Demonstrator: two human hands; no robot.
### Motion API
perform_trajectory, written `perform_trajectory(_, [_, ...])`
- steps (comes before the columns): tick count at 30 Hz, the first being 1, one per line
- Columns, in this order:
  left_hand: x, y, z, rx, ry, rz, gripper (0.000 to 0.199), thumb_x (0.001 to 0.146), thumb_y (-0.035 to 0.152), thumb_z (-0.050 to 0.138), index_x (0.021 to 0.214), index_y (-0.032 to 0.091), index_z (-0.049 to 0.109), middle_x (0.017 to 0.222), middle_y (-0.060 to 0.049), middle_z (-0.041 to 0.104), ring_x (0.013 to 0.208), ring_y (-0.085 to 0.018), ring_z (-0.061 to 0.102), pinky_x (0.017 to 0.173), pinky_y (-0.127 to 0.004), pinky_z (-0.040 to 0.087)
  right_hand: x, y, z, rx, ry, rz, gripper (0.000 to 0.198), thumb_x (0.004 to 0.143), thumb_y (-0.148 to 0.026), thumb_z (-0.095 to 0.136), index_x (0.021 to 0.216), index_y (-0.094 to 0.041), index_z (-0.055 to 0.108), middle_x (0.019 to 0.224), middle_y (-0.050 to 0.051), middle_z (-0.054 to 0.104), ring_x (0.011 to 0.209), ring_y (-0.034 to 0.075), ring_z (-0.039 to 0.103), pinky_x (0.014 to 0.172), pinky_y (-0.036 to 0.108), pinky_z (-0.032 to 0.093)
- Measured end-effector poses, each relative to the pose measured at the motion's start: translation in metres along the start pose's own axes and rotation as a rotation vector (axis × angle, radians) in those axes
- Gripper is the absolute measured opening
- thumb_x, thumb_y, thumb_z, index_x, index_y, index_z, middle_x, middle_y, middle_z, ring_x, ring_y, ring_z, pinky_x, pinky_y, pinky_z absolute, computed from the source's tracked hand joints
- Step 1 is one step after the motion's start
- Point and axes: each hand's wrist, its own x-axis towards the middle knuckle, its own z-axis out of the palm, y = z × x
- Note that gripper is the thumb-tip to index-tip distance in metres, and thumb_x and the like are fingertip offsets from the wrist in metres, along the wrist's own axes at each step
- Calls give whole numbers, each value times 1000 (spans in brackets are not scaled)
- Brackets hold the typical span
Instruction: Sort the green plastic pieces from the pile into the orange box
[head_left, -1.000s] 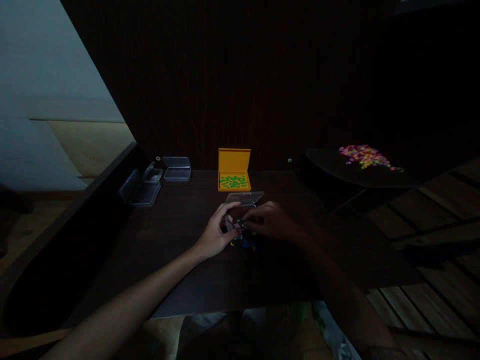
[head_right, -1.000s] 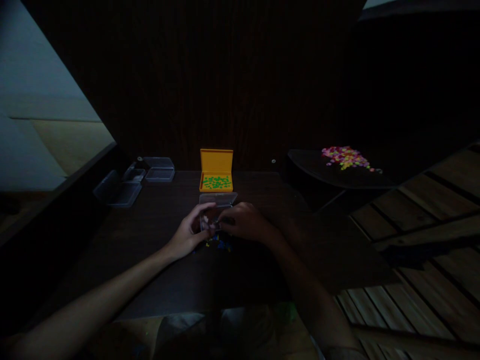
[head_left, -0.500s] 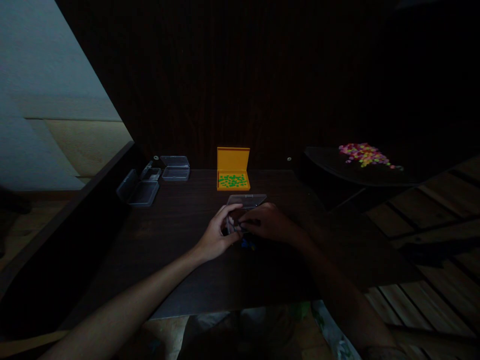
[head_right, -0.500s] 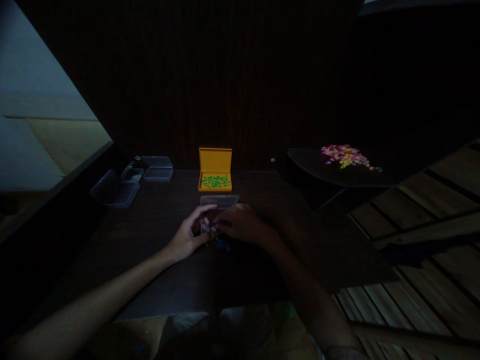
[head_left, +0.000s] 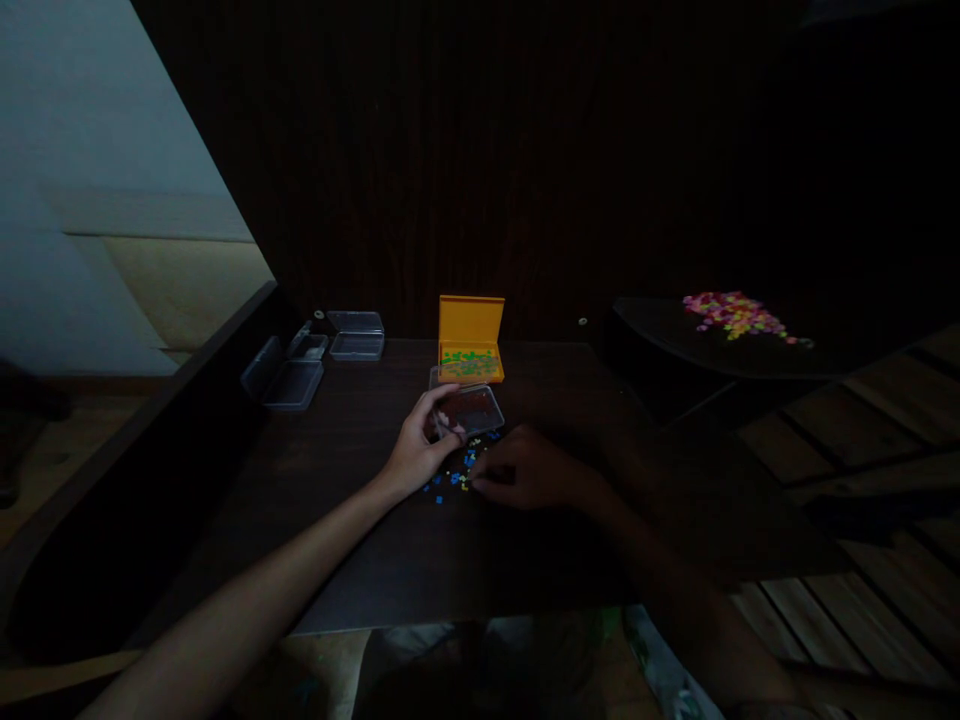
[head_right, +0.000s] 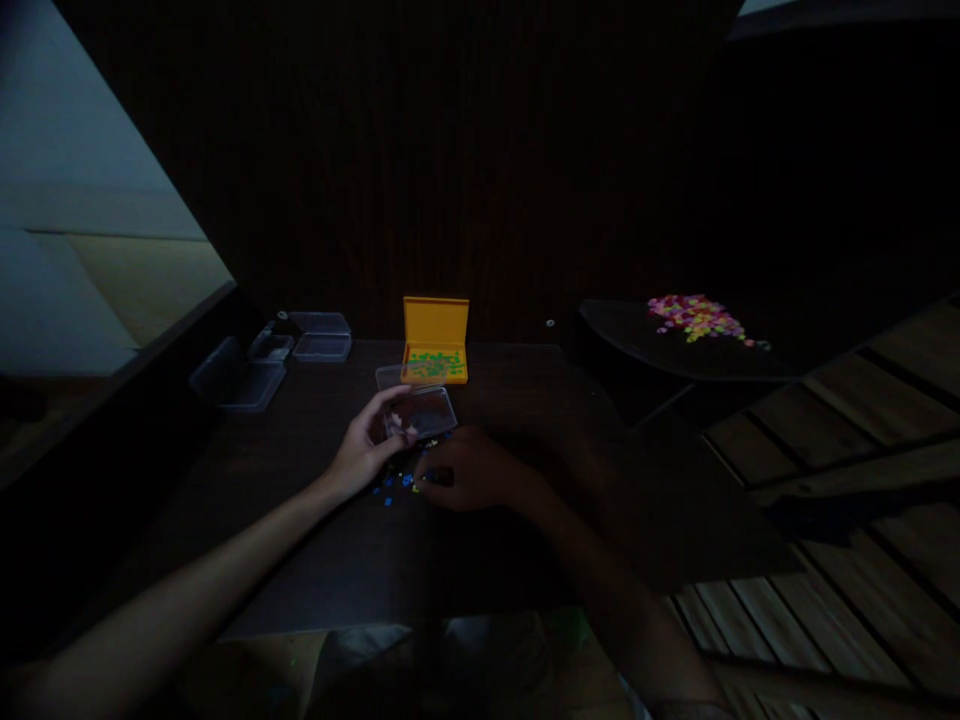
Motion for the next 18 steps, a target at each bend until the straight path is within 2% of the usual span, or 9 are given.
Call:
perform_trajectory(8, [2, 2, -1, -22, 19, -2, 57, 70, 19, 69, 124, 20, 53, 78, 3, 52, 71, -13, 52, 71, -28, 46, 12, -3, 28, -359, -160, 145, 22, 88, -36, 57, 93, -20, 71, 82, 6, 72, 71, 17, 62, 60, 26, 33])
perform_trajectory(13, [2, 3, -2, -34, 27, -3, 58, 68, 18, 70, 123, 20, 54, 77, 3, 49, 69, -12, 50, 69, -27, 45, 14, -6, 26, -389, -196, 168, 20, 89, -31, 54, 91, -20, 70, 85, 6, 72, 74, 17, 62, 60, 26, 32])
perform_trajectory(18, [3, 4, -3, -26, 27, 5, 57, 68, 17, 69, 123, 20, 54, 79, 3, 50, 71, -12, 52, 70, -27, 46, 14, -6, 22, -378, -196, 179, 23, 89, -36, 55, 94, -19, 70, 85, 7, 72, 74, 17, 62, 61, 26, 33])
